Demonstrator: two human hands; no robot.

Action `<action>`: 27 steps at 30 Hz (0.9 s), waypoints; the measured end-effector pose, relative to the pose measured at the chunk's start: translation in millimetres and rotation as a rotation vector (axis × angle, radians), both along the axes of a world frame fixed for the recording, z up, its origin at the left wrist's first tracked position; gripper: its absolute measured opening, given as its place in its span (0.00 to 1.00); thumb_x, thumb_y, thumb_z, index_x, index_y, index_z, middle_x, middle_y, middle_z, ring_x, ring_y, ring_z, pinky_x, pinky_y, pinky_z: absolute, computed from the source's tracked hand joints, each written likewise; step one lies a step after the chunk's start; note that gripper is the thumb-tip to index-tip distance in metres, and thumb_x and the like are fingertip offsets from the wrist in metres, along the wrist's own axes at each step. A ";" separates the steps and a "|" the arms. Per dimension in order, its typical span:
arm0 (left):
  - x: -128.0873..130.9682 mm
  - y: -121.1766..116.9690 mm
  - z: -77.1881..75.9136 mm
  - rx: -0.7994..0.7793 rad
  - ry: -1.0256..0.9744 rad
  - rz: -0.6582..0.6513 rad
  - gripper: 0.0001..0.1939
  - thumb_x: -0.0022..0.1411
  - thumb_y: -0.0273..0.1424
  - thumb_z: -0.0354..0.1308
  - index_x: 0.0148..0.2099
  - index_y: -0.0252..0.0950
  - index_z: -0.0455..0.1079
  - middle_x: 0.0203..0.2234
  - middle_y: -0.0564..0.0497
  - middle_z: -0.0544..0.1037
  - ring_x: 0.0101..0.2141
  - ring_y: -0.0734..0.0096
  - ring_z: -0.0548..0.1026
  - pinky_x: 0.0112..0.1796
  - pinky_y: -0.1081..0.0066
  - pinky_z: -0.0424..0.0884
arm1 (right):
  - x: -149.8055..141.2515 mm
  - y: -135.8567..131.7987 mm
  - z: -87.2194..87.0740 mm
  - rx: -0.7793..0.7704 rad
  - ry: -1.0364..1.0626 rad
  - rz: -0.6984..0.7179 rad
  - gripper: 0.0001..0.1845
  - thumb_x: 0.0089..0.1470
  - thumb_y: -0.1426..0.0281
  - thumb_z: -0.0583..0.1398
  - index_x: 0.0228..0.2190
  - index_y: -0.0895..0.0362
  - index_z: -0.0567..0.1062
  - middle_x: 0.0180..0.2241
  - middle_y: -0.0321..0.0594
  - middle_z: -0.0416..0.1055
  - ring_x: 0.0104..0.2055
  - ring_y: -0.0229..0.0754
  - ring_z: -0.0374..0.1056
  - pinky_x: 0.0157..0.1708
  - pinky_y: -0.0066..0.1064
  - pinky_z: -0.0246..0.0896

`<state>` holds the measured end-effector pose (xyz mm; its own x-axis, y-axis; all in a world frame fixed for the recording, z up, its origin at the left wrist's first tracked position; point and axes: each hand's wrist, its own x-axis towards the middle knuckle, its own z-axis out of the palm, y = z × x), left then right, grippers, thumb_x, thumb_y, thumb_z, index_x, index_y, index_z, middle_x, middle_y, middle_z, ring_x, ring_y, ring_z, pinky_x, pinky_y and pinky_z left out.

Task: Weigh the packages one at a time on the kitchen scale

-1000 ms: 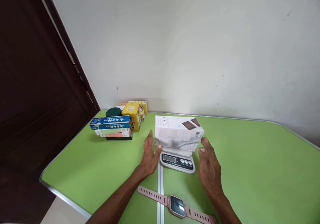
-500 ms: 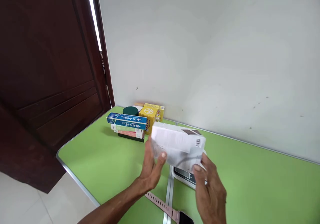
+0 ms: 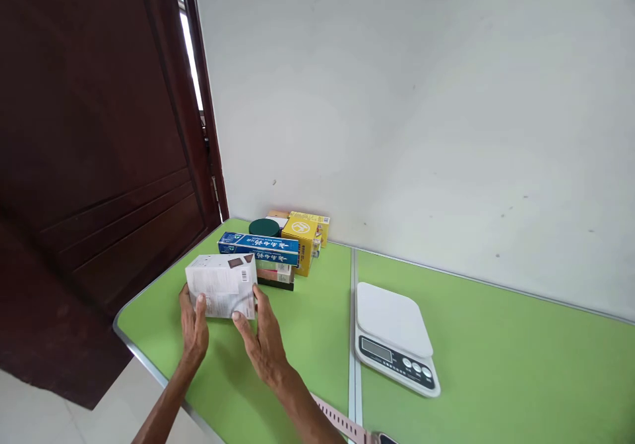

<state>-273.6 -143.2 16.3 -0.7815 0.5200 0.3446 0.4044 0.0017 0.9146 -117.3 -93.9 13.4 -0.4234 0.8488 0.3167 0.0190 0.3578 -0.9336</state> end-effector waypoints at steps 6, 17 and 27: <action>-45.6 28.8 -12.8 0.006 -0.003 -0.020 0.37 0.68 0.63 0.43 0.61 0.38 0.62 0.57 0.35 0.73 0.56 0.43 0.73 0.57 0.44 0.72 | -24.9 1.3 -33.2 0.057 -0.029 -0.015 0.43 0.64 0.46 0.60 0.71 0.52 0.58 0.71 0.51 0.60 0.72 0.62 0.58 0.69 0.56 0.59; -65.1 45.0 1.6 0.024 0.024 0.061 0.43 0.70 0.62 0.36 0.64 0.30 0.63 0.62 0.28 0.70 0.64 0.42 0.68 0.65 0.43 0.62 | 14.2 21.4 -16.0 0.144 -0.057 -0.045 0.35 0.69 0.49 0.55 0.68 0.53 0.63 0.68 0.52 0.65 0.68 0.57 0.65 0.64 0.53 0.67; -59.6 107.8 126.0 -0.660 0.657 -0.143 0.39 0.70 0.58 0.41 0.57 0.27 0.71 0.55 0.26 0.78 0.62 0.32 0.71 0.63 0.39 0.57 | 48.8 126.5 19.7 0.174 -0.109 -0.373 0.50 0.62 0.40 0.56 0.70 0.63 0.57 0.70 0.62 0.58 0.74 0.64 0.52 0.70 0.59 0.51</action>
